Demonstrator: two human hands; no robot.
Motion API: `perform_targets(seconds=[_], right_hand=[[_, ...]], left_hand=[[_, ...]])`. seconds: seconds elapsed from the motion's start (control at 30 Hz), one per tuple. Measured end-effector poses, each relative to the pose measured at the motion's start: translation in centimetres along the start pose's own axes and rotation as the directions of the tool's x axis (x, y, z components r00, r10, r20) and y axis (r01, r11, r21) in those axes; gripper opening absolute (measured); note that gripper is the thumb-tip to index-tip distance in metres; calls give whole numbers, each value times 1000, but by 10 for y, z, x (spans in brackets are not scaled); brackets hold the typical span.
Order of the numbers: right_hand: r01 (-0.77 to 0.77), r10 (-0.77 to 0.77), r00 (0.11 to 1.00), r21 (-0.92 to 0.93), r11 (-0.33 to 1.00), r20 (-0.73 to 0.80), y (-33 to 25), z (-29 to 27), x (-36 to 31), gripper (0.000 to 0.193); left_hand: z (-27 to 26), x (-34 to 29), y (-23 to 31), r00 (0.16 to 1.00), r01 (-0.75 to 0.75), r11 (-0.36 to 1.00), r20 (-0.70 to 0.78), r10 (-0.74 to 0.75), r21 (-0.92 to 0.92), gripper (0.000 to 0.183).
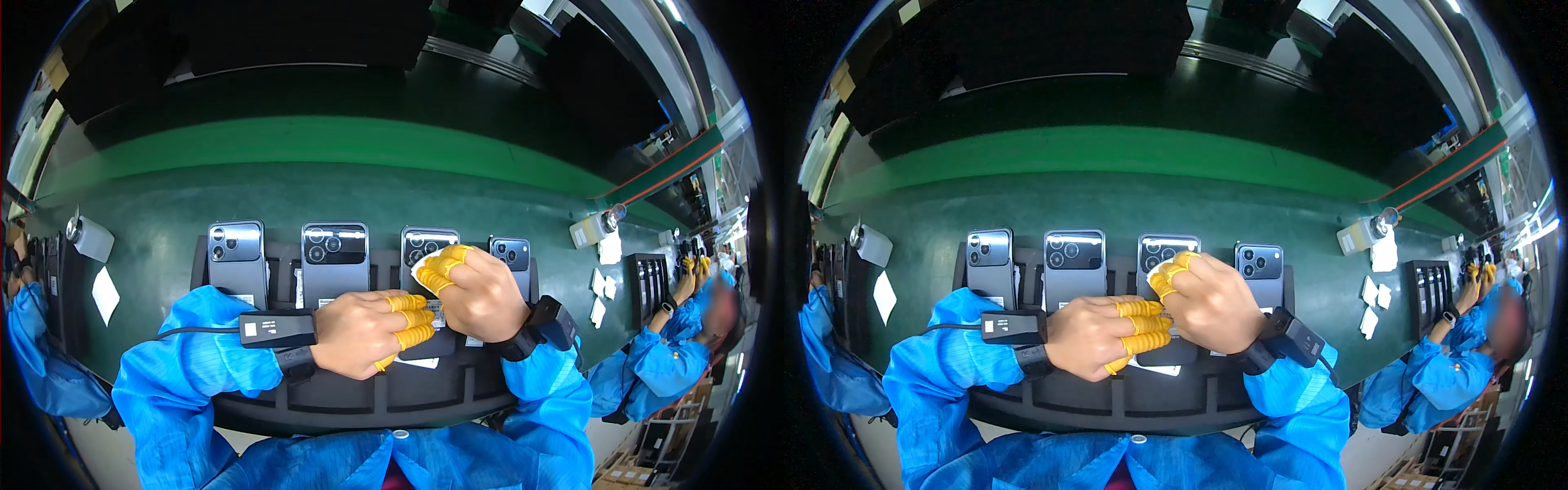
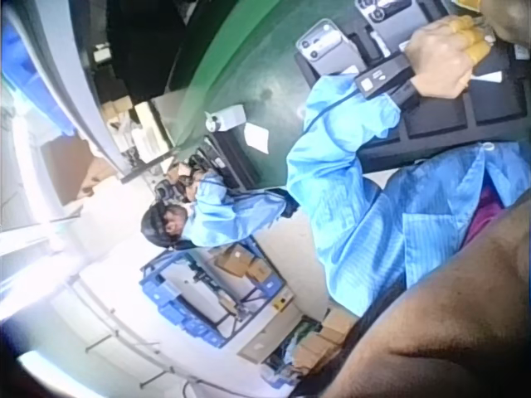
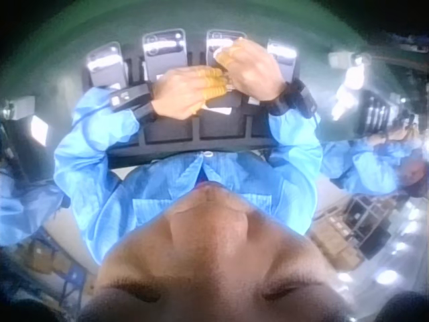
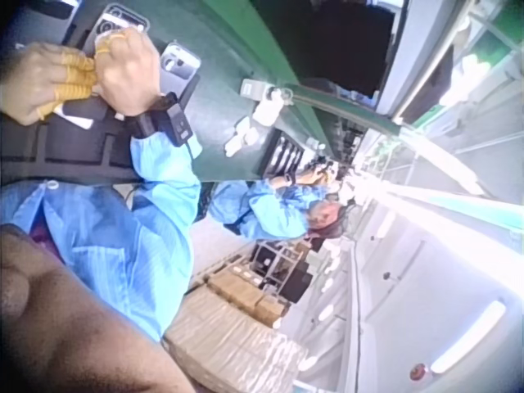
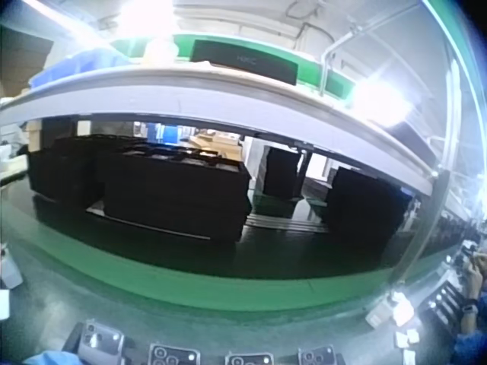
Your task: Cleaning the camera lenses of multiple smartphones using a cloth and liquid cleaning solution.
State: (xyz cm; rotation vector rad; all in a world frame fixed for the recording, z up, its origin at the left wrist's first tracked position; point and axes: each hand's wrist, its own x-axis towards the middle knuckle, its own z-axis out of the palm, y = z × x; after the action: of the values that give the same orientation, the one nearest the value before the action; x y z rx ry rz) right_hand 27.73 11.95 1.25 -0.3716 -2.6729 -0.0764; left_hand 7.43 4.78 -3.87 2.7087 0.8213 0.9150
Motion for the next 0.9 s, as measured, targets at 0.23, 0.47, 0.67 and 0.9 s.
perform_targets(seconds=[0.23, 0.47, 0.67, 0.9], right_hand=[[23, -26, 999, -65, 998, -47, 4, 14, 17, 14], [8, -7, 999, -6, 1000, 38, -4, -3, 5, 16], [-98, 104, 985, 51, 994, -137, 5, -3, 10, 26], [-175, 178, 980, 43, 984, -85, 15, 1, 15, 29]], left_hand=[[-5, 2, 0, 1000, -20, 1000, 15, 20, 2, 49], [-5, 2, 1, 1000, -26, 1000, -4, 26, 10, 48], [-1, 0, 1, 1000, -6, 1000, -12, 5, -14, 49], [-3, -1, 1, 1000, -2, 1000, -5, 2, -14, 49]])
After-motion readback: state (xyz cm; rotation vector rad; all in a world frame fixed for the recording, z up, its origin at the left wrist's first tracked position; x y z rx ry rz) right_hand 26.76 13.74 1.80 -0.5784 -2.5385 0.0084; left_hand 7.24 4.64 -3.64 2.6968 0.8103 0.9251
